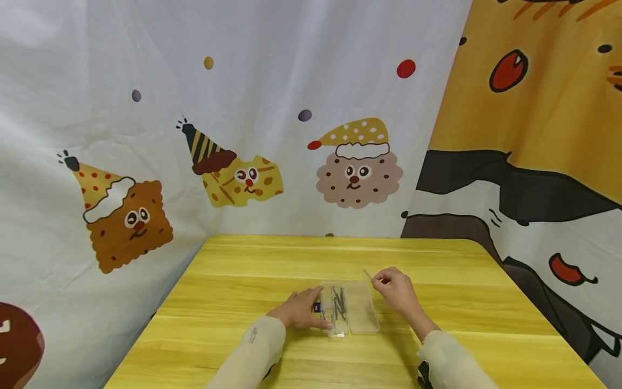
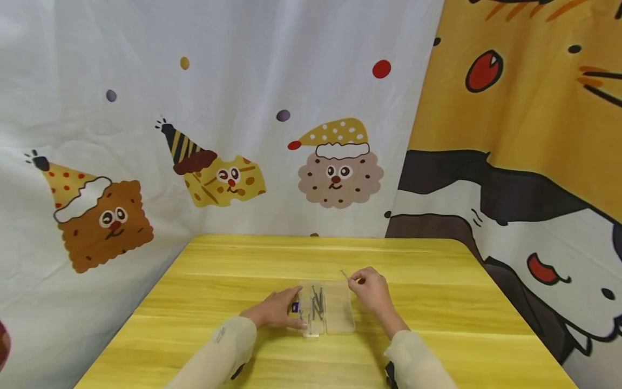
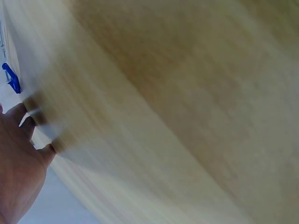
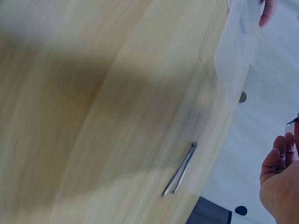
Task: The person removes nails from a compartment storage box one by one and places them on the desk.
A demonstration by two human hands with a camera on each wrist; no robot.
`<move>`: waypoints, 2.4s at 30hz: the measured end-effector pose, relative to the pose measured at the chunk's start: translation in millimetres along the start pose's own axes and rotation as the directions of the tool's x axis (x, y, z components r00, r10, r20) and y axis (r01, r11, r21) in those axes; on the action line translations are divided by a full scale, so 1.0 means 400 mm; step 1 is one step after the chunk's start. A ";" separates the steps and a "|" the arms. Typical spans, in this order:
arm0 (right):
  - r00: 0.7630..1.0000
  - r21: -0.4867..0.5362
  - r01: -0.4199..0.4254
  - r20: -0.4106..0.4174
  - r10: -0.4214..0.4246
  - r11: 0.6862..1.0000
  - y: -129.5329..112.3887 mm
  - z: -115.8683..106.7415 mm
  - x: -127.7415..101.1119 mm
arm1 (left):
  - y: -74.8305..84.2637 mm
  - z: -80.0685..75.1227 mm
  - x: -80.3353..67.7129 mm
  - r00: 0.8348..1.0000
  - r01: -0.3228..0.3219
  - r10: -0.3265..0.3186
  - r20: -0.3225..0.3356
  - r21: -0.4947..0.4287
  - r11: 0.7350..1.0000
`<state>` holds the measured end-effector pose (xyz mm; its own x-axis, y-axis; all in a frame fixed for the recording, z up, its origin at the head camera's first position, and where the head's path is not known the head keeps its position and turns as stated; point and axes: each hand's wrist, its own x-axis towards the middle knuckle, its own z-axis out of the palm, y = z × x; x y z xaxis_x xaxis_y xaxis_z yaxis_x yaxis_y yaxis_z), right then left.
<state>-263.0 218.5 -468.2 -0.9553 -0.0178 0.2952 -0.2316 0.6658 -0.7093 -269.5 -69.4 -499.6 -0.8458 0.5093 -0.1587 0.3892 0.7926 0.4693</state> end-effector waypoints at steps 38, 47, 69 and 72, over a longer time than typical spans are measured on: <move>0.962 -0.113 0.060 0.271 -0.027 0.992 0.194 -0.128 -0.059 | 0.005 -0.003 0.002 1.000 0.018 -0.018 0.005 -0.011 1.000; 0.957 -0.137 0.046 0.291 -0.004 0.989 0.226 -0.116 -0.072 | 0.003 0.006 0.000 1.000 0.021 -0.020 0.011 -0.026 0.999; 0.967 -0.154 0.034 0.256 0.007 0.987 0.216 -0.122 -0.059 | 0.008 -0.004 0.004 1.000 0.025 -0.025 0.017 -0.027 0.999; 0.969 -0.147 0.027 0.248 0.011 0.989 0.211 -0.123 -0.057 | 0.005 -0.002 0.006 1.000 0.028 -0.028 0.010 -0.023 0.999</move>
<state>-251.6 311.6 -503.4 -0.9734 -0.1953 0.1197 -0.2276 0.7673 -0.5996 -271.2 -66.9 -498.6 -0.8528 0.4903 -0.1800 0.3570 0.7987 0.4843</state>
